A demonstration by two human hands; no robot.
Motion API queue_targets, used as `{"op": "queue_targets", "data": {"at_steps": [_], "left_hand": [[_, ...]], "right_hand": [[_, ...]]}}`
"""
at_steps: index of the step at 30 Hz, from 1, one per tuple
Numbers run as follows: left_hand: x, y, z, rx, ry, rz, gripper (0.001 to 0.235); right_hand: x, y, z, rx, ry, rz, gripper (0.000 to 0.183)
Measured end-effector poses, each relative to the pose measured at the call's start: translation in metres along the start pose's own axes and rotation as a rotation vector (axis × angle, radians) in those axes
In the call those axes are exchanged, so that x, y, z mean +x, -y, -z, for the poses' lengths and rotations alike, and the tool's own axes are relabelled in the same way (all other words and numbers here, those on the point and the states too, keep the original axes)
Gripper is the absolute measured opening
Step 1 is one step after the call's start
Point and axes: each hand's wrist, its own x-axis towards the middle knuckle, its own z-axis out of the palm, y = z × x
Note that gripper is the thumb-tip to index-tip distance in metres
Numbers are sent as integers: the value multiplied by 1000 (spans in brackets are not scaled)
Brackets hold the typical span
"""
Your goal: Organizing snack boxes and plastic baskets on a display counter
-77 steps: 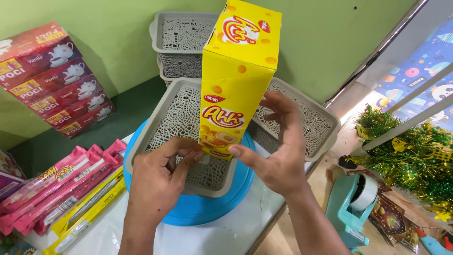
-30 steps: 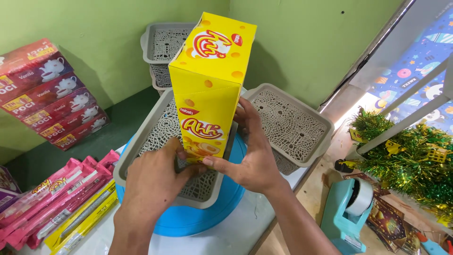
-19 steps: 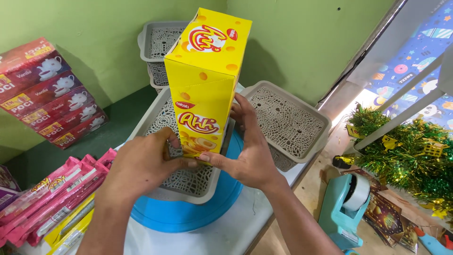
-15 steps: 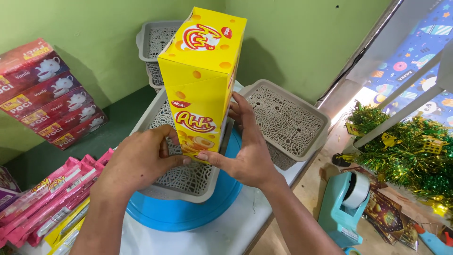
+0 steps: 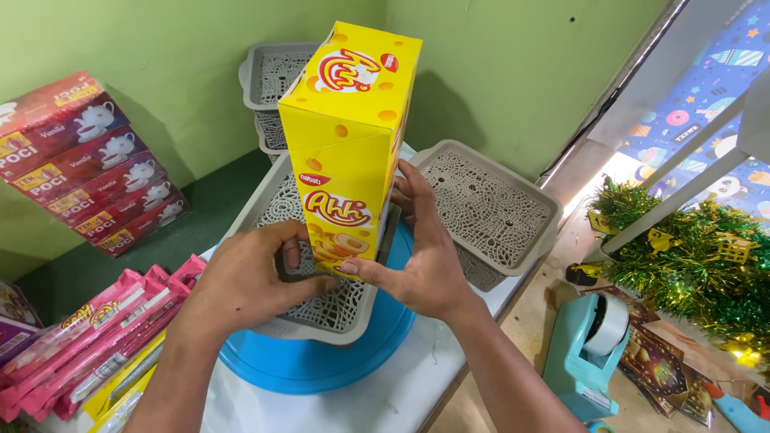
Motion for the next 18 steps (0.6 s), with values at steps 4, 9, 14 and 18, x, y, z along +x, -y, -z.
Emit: {"op": "queue_targets", "data": {"at_steps": [4,9,14,18], "left_hand": [[3,-3,3,5,21,25,38],[5,-10,8,103,83,38,47],[1,-3,5,132,83,-29,48],[2,4,7,57,100,-43,55]], "right_hand": [[0,2,1,-20,17,-18,106],[0,-1,2,-14,12,22,103],[0,0,1,-31,23,-22,106],[0,-9,6,39,37,-8,117]]}}
